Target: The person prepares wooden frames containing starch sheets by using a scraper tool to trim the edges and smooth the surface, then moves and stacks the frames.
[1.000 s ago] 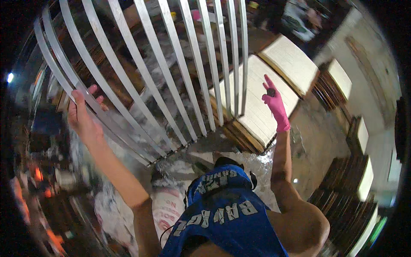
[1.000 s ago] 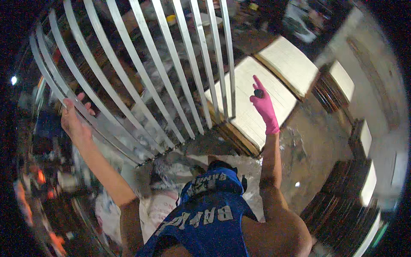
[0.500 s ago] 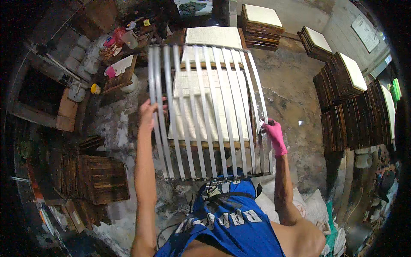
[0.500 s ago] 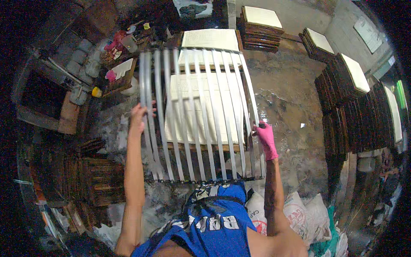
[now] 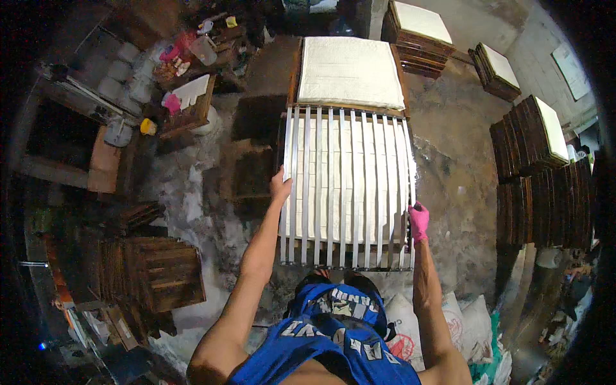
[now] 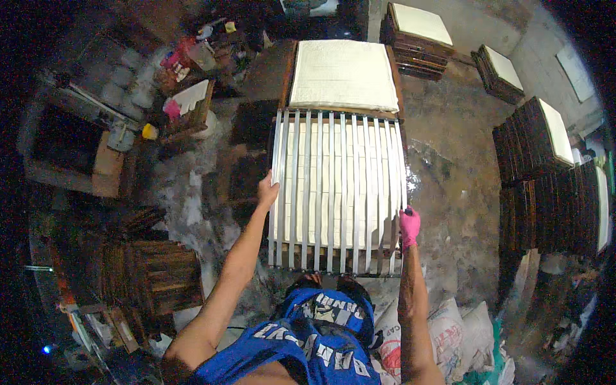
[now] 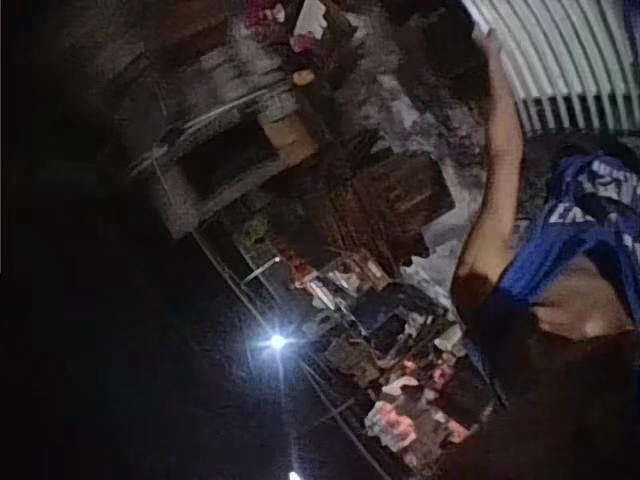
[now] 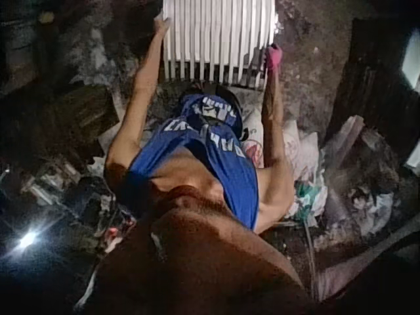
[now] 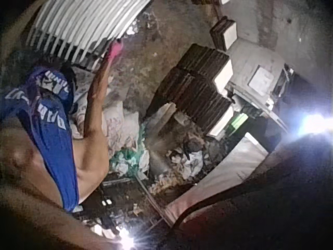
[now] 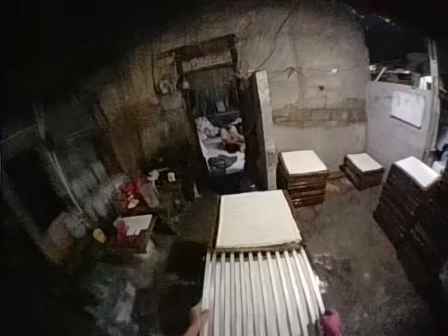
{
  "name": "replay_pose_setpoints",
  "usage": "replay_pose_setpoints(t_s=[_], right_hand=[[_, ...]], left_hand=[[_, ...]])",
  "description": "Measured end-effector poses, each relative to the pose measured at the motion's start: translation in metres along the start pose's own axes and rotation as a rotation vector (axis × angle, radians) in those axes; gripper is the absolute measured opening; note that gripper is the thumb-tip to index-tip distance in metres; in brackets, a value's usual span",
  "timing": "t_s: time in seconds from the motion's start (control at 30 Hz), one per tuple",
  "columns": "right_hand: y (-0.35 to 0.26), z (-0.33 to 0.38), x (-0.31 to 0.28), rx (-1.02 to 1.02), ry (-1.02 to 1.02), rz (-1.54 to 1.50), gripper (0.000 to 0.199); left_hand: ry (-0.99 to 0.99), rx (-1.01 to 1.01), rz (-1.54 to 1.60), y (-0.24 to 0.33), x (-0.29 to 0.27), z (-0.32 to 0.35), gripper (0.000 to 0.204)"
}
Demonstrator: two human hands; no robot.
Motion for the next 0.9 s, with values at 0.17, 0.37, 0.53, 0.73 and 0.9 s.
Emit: replay_pose_setpoints(t_s=[0.17,0.37,0.53,0.73,0.9], right_hand=[[0.009,0.006,-0.003,-0.029,0.003,-0.015,0.040],[0.015,-0.002,0.002,-0.003,0.089,-0.035,0.037],[0.016,0.011,0.000,0.052,0.146,-0.021,0.040],[-0.016,0.017,-0.002,-0.021,0.192,0.128,0.042],[-0.030,0.054,-0.028,0.021,0.239,-0.064,0.045]], left_hand=[[-0.014,0.055,0.089,-0.017,0.028,0.003,0.063],[-0.024,0.014,0.047,0.002,0.027,0.011,0.065],[-0.014,-0.062,-0.082,0.014,0.017,0.019,0.061],[-0.096,-0.024,0.131,0.015,0.015,0.005,0.067],[-0.210,0.027,0.009,0.005,0.002,0.041,0.061]])
Point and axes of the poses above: each hand's wrist, its own z-axis away from the middle knuckle, its own x-axis out of the palm, y = z × x, the point moved 3 cm from there along -z, towards the middle knuckle, and after that the axes turned 9 degrees about -x, right-handed, at the moved point
